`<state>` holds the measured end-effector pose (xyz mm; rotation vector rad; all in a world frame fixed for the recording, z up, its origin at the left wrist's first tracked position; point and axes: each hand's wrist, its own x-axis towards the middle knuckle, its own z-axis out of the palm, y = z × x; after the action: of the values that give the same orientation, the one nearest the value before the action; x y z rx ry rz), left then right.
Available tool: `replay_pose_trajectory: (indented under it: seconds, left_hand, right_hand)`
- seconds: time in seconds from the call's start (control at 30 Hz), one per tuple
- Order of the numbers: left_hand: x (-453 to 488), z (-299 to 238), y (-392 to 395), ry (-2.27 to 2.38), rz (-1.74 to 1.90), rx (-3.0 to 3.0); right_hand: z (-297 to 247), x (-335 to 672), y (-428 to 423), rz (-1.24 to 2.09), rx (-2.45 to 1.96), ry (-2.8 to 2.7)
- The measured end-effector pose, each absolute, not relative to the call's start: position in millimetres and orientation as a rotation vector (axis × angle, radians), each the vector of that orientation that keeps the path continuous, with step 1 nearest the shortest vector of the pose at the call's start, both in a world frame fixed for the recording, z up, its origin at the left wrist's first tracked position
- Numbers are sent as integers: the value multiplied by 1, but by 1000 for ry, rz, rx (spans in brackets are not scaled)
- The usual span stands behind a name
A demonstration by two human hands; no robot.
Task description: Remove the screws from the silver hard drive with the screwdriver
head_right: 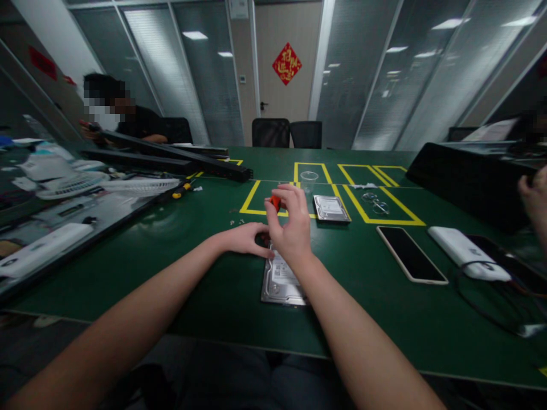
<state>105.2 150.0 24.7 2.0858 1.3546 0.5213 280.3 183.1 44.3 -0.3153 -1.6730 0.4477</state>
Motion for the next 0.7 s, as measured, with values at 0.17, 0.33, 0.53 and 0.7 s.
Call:
replay_pose_trajectory:
  seconds: [0.17, 0.33, 0.53, 0.7]
  left_hand:
    - [105, 24, 149, 1352, 532, 2088]
    - [104, 22, 151, 1345, 545, 2077]
    - [103, 20, 152, 1360, 535, 2111]
    - [104, 20, 152, 1351, 564, 2104]
  right_hand:
    - [47, 282, 183, 362, -341, -1695]
    - [51, 284, 177, 326, -356, -1715]
    - [51, 285, 174, 341, -320, -1721]
    - [51, 286, 175, 353, -323, -1729]
